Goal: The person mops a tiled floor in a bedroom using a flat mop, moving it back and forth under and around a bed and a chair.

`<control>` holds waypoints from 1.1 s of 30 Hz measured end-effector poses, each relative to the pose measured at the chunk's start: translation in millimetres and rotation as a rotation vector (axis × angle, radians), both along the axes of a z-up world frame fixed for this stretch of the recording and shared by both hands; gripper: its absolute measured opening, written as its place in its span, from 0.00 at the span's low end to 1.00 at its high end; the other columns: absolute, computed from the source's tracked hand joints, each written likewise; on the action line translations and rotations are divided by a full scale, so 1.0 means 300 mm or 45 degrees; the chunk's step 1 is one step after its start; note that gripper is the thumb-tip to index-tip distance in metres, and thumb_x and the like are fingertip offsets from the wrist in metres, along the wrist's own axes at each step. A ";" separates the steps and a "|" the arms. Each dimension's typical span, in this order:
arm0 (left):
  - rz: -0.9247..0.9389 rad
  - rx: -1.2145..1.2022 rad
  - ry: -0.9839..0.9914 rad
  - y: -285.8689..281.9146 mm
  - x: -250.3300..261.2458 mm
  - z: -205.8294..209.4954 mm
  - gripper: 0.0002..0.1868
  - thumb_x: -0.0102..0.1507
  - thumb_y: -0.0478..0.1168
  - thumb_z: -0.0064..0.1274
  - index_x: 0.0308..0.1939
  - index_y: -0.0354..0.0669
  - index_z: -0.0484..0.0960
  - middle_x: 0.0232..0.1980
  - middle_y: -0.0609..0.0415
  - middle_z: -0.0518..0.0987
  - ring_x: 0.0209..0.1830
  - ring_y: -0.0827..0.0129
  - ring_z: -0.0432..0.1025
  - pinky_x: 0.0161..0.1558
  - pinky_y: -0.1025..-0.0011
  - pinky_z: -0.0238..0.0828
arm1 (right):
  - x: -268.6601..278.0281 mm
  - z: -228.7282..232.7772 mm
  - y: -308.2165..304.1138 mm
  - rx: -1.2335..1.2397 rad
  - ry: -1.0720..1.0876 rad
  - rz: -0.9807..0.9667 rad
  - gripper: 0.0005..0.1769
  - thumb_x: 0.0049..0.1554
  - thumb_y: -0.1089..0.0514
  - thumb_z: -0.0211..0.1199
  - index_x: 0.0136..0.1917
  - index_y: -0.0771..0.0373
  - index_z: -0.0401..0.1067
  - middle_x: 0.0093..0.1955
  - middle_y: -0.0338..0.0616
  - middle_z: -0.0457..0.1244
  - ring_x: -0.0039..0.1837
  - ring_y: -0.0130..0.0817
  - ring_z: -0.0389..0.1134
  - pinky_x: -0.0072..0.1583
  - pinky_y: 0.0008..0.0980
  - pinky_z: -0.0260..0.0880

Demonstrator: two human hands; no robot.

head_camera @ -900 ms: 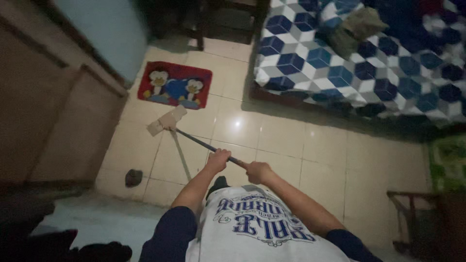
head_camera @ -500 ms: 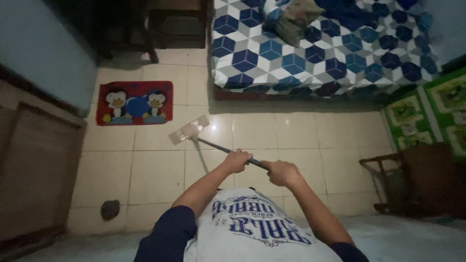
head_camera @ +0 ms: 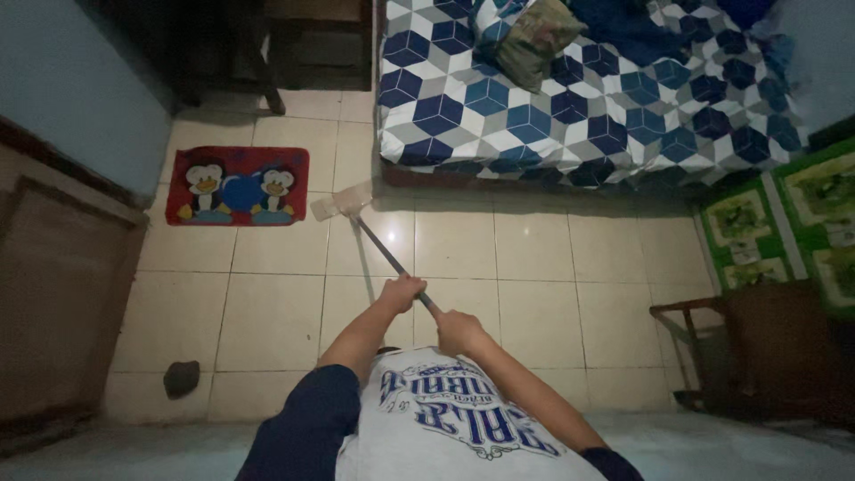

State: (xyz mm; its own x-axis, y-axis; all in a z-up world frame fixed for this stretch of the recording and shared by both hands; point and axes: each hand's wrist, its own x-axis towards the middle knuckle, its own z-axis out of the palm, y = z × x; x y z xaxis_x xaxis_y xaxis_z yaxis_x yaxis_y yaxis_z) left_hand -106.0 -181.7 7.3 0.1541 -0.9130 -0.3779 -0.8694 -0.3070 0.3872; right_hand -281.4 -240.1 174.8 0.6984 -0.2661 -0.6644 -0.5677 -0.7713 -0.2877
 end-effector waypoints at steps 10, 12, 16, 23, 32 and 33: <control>0.169 -0.078 0.035 -0.035 -0.115 -0.024 0.12 0.60 0.29 0.46 0.42 0.53 0.74 0.55 0.62 0.76 0.64 0.57 0.67 0.50 0.41 0.67 | -0.110 -0.083 -0.129 -0.030 -0.010 0.097 0.47 0.52 0.59 0.60 0.82 0.50 0.48 0.50 0.56 0.70 0.52 0.53 0.73 0.53 0.51 0.74; 0.101 -0.340 0.147 -0.033 -0.161 -0.026 0.06 0.63 0.34 0.47 0.40 0.53 0.73 0.47 0.58 0.77 0.58 0.58 0.70 0.40 0.47 0.69 | -0.152 -0.008 -0.159 -0.052 0.025 0.112 0.44 0.54 0.58 0.58 0.82 0.47 0.48 0.50 0.54 0.70 0.52 0.52 0.73 0.53 0.52 0.74; 0.047 -0.507 0.185 -0.040 -0.231 -0.018 0.09 0.62 0.32 0.45 0.41 0.53 0.73 0.43 0.60 0.79 0.53 0.57 0.73 0.38 0.50 0.68 | -0.241 0.119 -0.203 -0.069 0.049 0.178 0.46 0.55 0.59 0.56 0.83 0.41 0.45 0.48 0.55 0.70 0.50 0.53 0.73 0.53 0.52 0.73; 0.135 -0.154 0.037 -0.069 -0.249 -0.021 0.09 0.61 0.32 0.48 0.41 0.53 0.74 0.48 0.60 0.78 0.58 0.59 0.71 0.42 0.45 0.69 | -0.236 0.008 -0.220 -0.005 -0.016 0.186 0.47 0.55 0.59 0.57 0.84 0.42 0.43 0.48 0.55 0.70 0.50 0.54 0.73 0.53 0.52 0.73; 0.178 -0.258 0.009 -0.040 -0.234 -0.027 0.07 0.64 0.36 0.49 0.46 0.51 0.74 0.53 0.58 0.77 0.61 0.57 0.68 0.43 0.44 0.69 | -0.199 0.022 -0.258 -0.037 0.058 0.328 0.52 0.52 0.63 0.57 0.84 0.42 0.41 0.50 0.53 0.70 0.53 0.51 0.73 0.54 0.50 0.74; 0.176 -0.287 0.076 -0.035 -0.232 -0.019 0.05 0.65 0.37 0.49 0.45 0.51 0.75 0.52 0.57 0.78 0.60 0.56 0.70 0.43 0.46 0.69 | -0.199 0.052 -0.276 -0.035 0.056 0.342 0.52 0.52 0.63 0.57 0.84 0.42 0.41 0.50 0.53 0.70 0.53 0.51 0.73 0.54 0.50 0.74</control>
State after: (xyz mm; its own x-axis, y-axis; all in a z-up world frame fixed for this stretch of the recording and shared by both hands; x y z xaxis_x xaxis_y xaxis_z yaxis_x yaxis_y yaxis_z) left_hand -175.7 -192.3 1.5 0.2669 -0.9469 -0.1794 -0.7988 -0.3215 0.5085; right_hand -341.0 -322.9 190.3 0.7171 -0.0936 -0.6906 -0.3532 -0.9031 -0.2444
